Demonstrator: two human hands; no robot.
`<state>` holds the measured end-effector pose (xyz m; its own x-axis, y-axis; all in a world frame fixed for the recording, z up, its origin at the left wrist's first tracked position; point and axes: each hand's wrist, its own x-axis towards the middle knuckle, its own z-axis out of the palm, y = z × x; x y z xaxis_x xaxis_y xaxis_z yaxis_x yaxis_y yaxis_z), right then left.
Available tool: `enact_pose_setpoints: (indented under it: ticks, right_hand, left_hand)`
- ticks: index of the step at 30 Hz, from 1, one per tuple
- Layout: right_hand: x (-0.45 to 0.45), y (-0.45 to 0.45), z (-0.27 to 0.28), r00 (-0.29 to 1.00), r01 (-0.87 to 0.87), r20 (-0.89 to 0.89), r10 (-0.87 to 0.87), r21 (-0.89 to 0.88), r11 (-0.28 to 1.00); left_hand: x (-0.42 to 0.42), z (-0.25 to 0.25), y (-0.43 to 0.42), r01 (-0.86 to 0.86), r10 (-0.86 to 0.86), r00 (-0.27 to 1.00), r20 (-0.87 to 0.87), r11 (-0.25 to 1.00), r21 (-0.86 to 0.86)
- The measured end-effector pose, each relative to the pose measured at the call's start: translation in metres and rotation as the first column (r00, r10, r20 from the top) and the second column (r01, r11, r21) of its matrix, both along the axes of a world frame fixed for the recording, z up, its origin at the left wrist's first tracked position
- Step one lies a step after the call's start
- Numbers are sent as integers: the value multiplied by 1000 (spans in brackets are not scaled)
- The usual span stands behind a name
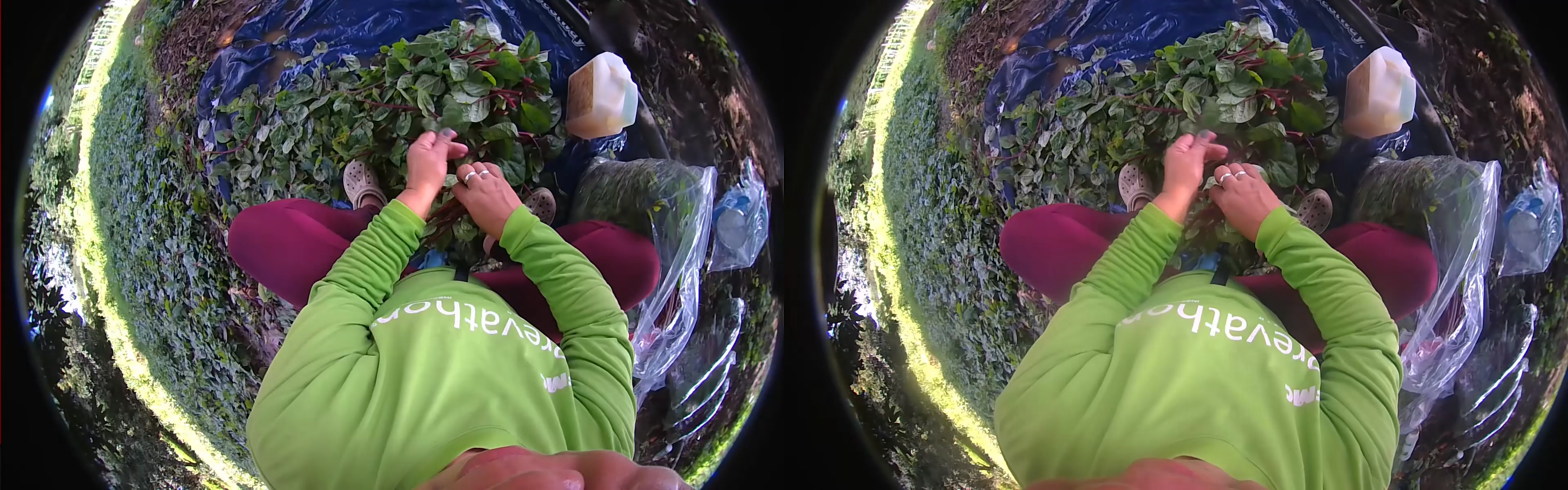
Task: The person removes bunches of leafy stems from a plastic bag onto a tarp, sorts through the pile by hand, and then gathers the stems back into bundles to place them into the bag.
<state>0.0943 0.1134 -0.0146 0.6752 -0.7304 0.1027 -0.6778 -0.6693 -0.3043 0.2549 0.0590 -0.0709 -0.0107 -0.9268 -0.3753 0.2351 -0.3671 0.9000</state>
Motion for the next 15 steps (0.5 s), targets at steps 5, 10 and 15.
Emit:
enact_pose_setpoints:
  ticks: [5,10,15]
  right_hand:
    - [-2,0,8,998,57,-22,-57,14,998]
    - [-3,-5,1,978,163,-143,-151,78,983]
    - [-12,-7,-10,951,249,-175,-256,-62,967]
  left_hand:
    - [74,-42,-71,-631,635,773,5,767,116]
    - [83,-104,-101,442,158,369,916,837,-323]
    - [66,-84,-106,553,-31,68,997,833,-12]
